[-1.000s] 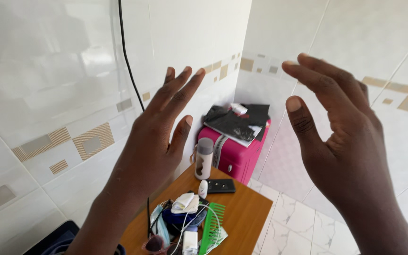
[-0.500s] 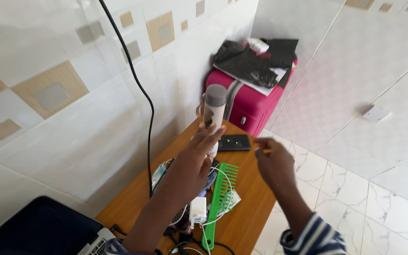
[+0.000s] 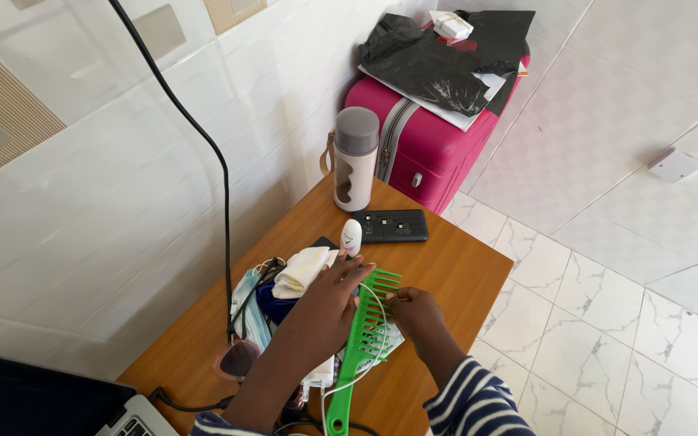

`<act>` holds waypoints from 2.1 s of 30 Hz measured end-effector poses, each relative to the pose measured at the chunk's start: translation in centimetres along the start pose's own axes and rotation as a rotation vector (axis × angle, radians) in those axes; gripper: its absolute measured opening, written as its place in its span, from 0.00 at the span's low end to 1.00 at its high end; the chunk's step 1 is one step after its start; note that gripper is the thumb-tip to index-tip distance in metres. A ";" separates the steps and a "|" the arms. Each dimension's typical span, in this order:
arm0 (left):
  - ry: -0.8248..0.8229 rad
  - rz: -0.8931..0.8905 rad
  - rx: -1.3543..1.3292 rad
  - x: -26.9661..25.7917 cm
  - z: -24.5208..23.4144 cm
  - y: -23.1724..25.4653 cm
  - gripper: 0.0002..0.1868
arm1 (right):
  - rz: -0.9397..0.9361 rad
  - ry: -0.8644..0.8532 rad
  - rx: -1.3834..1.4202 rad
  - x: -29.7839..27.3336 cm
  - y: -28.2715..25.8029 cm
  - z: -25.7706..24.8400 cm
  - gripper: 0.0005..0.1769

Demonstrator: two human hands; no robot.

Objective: The person packs a handbag with daily essentials. They place a wallet, a small pouch, a comb, a folded cloth, a lotion bottle, a notebook, and a compact mirror into the bag one by one.

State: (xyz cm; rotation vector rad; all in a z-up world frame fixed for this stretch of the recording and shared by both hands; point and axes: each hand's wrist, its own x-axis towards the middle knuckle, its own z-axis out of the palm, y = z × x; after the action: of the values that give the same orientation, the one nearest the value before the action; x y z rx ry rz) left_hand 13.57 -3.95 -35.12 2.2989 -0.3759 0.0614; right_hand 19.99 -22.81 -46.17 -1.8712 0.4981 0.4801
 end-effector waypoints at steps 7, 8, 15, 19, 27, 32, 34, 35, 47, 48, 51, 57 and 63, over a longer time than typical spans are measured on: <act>0.048 0.018 -0.052 0.6 -1.3 1.1 0.25 | -0.103 -0.089 0.171 -2.1 -3.6 -0.9 0.16; 0.062 0.028 -0.060 0.7 -1.6 1.5 0.25 | -0.163 -0.042 0.086 -2.9 -4.8 -1.3 0.16; 0.104 -0.080 -0.187 2.0 -4.4 4.9 0.41 | -0.753 0.256 -0.243 -11.6 -15.2 -5.8 0.13; 0.249 0.102 -0.336 3.3 -6.5 7.7 0.49 | -0.969 0.299 -0.197 -17.1 -20.7 -9.1 0.12; 0.163 0.077 -0.633 3.7 -10.9 15.1 0.26 | -1.085 0.095 0.378 -23.4 -25.8 -13.8 0.13; 0.061 -0.082 -0.755 2.8 -11.4 18.8 0.23 | -0.821 -0.286 0.586 -24.6 -25.0 -13.8 0.25; -0.004 -0.157 -0.775 2.6 -10.7 19.8 0.24 | -0.701 -0.374 0.580 -25.1 -24.1 -13.8 0.28; -0.049 -0.195 -0.757 2.6 -10.2 20.1 0.24 | -0.633 -0.396 0.595 -25.3 -23.7 -13.7 0.28; -0.054 0.018 -0.056 3.9 6.8 7.0 0.15 | -0.575 -0.214 0.567 -22.2 -19.1 -17.2 0.30; -0.071 0.072 0.041 3.5 8.4 5.6 0.15 | -0.568 -0.219 0.570 -21.7 -18.5 -17.3 0.30; -0.126 0.080 0.421 2.8 11.9 1.8 0.13 | -0.484 -0.186 0.552 -20.4 -16.5 -17.2 0.30; -0.087 0.069 0.732 2.1 14.2 -1.3 0.09 | -0.379 -0.191 0.570 -18.1 -13.7 -16.5 0.28; -0.053 0.074 0.738 2.2 13.2 -1.0 0.11 | -0.370 -0.194 0.564 -17.1 -13.4 -16.2 0.27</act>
State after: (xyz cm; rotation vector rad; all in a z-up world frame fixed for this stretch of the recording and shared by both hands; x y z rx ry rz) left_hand 15.04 -13.39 -44.52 3.0167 -0.5288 0.2050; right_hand 14.62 -31.78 -21.16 -1.3144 0.1267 0.2341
